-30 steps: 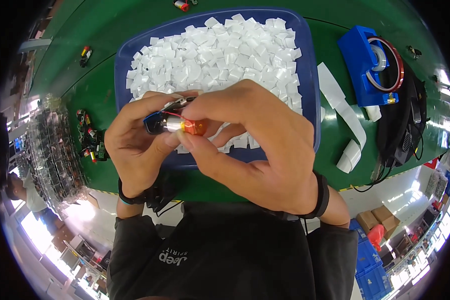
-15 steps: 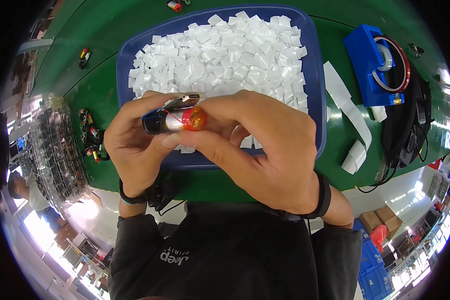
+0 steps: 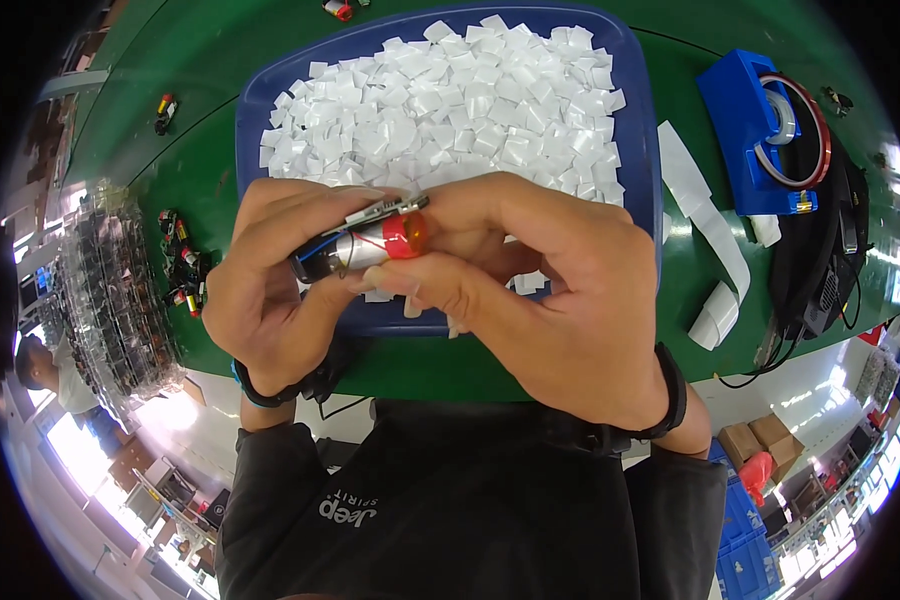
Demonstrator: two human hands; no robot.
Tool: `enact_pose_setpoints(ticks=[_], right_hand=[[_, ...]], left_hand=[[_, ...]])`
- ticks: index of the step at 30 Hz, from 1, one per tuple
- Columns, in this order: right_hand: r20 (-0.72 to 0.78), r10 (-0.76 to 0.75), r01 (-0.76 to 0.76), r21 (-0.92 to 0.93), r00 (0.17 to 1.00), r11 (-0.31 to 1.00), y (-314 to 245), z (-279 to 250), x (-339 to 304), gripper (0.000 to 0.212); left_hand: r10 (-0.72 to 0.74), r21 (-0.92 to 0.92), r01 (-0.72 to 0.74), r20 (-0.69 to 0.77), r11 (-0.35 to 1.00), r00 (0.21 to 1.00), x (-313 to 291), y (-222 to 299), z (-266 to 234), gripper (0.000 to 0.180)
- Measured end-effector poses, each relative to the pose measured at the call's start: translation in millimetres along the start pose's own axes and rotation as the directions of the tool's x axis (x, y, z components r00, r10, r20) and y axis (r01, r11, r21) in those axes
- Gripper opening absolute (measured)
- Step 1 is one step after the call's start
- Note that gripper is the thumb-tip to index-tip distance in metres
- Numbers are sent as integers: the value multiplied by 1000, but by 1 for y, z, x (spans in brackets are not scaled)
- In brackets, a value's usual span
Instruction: Assembling small cylindrical components by attaching red caps and white plastic pieces.
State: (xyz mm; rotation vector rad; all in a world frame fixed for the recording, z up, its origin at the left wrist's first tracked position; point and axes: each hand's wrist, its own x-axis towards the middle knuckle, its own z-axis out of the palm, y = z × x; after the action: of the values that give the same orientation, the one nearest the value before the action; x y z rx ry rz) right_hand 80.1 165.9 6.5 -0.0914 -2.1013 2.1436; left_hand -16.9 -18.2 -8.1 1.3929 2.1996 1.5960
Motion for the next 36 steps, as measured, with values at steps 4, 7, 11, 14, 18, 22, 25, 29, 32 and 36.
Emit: enact_pose_setpoints(ticks=[4, 7, 11, 14, 18, 22, 25, 29, 32, 36], right_hand=[[0, -33, 33, -33, 999, 999, -2, 3, 0, 21], [-6, -46, 45, -73, 999, 996, -3, 3, 0, 20], [-22, -8, 5, -91, 1000, 996, -5, 3, 1, 18], [-38, 12, -15, -82, 999, 997, -5, 5, 1, 18], [-56, -196, 177, -242, 979, 954, -1, 5, 1, 24], [149, -442, 438, -589, 884, 679, -6, -3, 3, 30], [85, -498, 448, -583, 863, 677, -3, 1, 1, 34], [-17, -553, 441, -583, 833, 682, -1, 8, 0, 34], [19, -511, 433, -558, 860, 708, -5, 3, 1, 35], [82, -438, 401, -577, 895, 711, -12, -3, 1, 34]], left_hand=[[66, 59, -61, -83, 996, 994, 1, -2, 4, 46], [53, 49, -49, -73, 998, 996, 1, -2, 2, 45], [85, 46, -86, 24, 995, 996, -2, -4, -1, 40], [132, 106, -132, 12, 986, 991, -2, -4, 0, 40], [-233, -357, 219, 5, 908, 972, -4, 3, 8, 38], [-277, -759, 267, 119, 594, 954, -6, 4, 12, 34], [-238, -782, 248, 131, 572, 962, -3, -1, 15, 33], [-217, -799, 230, 128, 556, 968, -3, -1, 15, 32], [-246, -739, 237, 100, 630, 964, -3, 5, 14, 32], [-278, -520, 264, 53, 812, 959, 0, 13, 7, 39]])
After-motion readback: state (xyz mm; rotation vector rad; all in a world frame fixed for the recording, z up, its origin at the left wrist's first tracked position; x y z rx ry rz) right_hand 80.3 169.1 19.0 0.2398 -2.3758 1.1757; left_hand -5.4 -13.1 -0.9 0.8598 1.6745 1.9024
